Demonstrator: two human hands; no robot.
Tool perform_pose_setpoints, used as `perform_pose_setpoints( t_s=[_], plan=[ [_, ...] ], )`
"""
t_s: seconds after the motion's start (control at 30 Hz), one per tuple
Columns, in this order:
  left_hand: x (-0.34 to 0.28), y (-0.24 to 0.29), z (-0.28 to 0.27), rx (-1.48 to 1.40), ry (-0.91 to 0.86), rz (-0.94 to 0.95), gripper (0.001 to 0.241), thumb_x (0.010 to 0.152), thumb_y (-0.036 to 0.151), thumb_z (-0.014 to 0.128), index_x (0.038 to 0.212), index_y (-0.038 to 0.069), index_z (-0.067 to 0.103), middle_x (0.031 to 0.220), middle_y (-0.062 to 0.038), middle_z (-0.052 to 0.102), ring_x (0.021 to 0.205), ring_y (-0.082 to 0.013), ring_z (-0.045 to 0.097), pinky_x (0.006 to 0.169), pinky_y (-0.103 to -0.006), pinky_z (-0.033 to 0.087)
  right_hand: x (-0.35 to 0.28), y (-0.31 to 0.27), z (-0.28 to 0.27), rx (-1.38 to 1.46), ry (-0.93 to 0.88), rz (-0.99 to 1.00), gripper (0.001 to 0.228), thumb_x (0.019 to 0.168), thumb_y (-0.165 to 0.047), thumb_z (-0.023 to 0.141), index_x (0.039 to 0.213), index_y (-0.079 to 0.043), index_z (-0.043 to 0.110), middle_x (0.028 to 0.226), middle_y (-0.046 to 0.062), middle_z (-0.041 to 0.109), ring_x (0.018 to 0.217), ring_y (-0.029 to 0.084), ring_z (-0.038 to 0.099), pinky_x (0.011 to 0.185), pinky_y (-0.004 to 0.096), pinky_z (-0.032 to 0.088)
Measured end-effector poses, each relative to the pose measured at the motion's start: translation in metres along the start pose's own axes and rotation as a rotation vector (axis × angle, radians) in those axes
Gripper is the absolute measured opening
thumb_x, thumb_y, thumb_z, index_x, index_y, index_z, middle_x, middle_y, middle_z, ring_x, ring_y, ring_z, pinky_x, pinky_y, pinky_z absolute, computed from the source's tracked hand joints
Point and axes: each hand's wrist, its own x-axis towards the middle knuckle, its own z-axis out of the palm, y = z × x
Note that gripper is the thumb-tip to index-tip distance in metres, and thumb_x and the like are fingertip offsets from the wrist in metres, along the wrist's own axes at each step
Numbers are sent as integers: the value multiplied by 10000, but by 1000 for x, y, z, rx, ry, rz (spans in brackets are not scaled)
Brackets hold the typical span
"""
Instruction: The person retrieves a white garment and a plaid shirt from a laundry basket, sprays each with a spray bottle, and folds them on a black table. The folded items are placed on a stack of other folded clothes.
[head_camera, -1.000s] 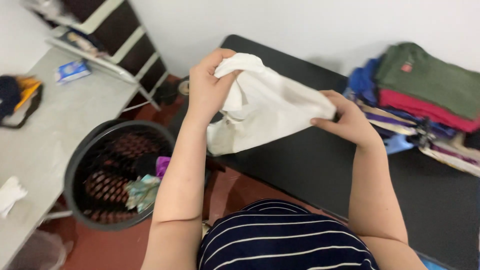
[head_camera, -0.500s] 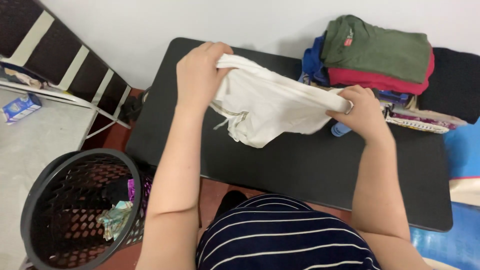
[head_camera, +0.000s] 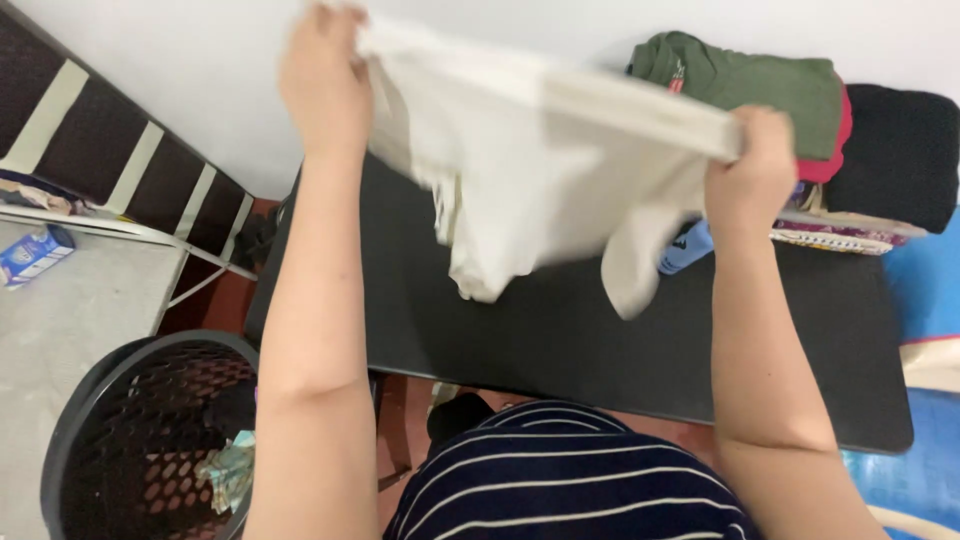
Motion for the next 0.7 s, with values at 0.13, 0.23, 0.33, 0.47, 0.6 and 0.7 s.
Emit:
perform_pose_setpoints(
  t_s=[0.13, 0.23, 0.33, 0.47, 0.6, 0.7],
  plan=[
    [9, 32, -51, -66, 279, 44, 593, 620, -210, 673, 1119, 110, 656, 1112, -1, 616, 861, -232, 571, 759, -353, 475, -4, -7, -13, 52, 155, -20, 288, 811, 227, 745, 1007, 57, 618, 980, 161, 624, 864, 261, 603, 755, 332, 537],
    [-49, 21, -45, -42, 134, 59, 328, 768, -105, 725, 1031, 88, 693, 1007, -60, 599, 916, -243, 551, 853, -367, 439, -52, -2, -5, 432, -52, 205, 277, 846, 211, 634, 1066, 57, 563, 1099, 161, 506, 993, 278, 530, 856, 390, 506],
    [-123, 8, -26, -37, -107, 84, 196, 846, -31, 690, 1009, 76, 682, 983, -149, 578, 935, -364, 582, 797, -458, 452, -107, 7, 17, 259, -316, 148, 388, 738, 86, 810, 1082, -58, 703, 1039, 187, 632, 1036, 455, 633, 922, 508, 495],
    [-243, 6, 10, -10, -867, -61, 425, 659, 248, 808, 1074, 187, 739, 1084, -101, 655, 1048, -352, 597, 903, -554, 438, -182, 14, 41, -16, -866, 123, 394, 689, -31, 742, 1057, -171, 751, 1079, 128, 652, 1038, 390, 675, 900, 501, 565],
    [-288, 26, 28, -147, -1329, -304, 709, 764, 493, 849, 1377, 222, 620, 1556, -162, 425, 1490, -422, 300, 1140, -690, 239, -239, 43, 63, -134, -1320, 276, 413, 755, -347, 827, 1158, -337, 739, 1363, 47, 621, 1301, 338, 584, 1017, 579, 500],
    [-290, 42, 33, -144, -1295, -337, 602, 851, 357, 803, 1392, 179, 606, 1593, -173, 367, 1514, -429, 242, 1153, -667, 243, -272, 66, 65, -11, -891, 549, 373, 777, -275, 814, 1133, -256, 705, 1205, 56, 633, 1190, 339, 621, 921, 563, 548]
  ],
)
